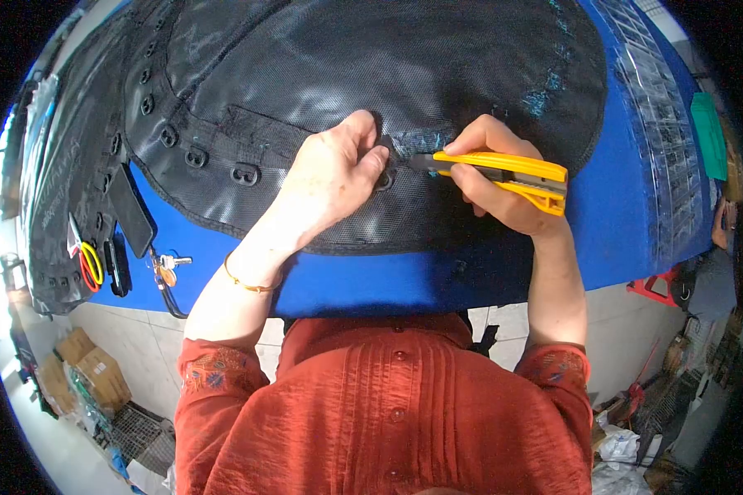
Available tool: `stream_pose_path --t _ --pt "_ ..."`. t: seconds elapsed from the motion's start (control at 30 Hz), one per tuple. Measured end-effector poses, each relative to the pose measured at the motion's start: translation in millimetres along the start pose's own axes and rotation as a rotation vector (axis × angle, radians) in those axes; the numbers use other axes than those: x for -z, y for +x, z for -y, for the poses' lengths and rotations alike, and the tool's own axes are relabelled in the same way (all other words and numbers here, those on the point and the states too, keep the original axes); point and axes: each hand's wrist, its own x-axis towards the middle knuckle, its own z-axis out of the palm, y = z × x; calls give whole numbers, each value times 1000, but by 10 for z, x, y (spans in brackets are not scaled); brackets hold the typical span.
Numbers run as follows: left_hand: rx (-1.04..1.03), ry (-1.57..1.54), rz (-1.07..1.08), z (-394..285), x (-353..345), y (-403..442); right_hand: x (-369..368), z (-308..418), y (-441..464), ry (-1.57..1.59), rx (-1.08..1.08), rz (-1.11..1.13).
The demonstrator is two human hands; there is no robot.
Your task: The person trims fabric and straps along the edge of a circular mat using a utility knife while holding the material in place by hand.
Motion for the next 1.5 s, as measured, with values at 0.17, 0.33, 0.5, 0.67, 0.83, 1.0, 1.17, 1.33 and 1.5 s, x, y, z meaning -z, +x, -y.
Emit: stream_pose_path --t 0.17,0.33,0.5,0.67,0.83,1.0,1.17,1.33,1.5 --pt "-23 -2 11 24 -3 -5 -136 -11 -13 194 -154 -135" --pt "-11 -24 14 33 -6 -14 -265 -18 11 208 -183 -170" --pt "-24 -29 5 52 -15 -9 -309 -22 30 223 -179 -172" --pt "-23 -30 7 33 1 -6 -326 -27 46 210 -191 -164" --pt "14 6 51 -15 33 -1 -264 -47 48 168 -146 -127" --pt "-3 7 52 -11 39 -4 -210 -32 56 106 -99 -84" --pt "16 -3 56 -20 42 -6 -195 -32 48 112 -54 -76" --pt "-4 18 45 -2 38 -6 -185 -4 32 133 -122 -69" --pt "-1 12 43 3 33 -8 -156 -9 21 130 -125 -65"
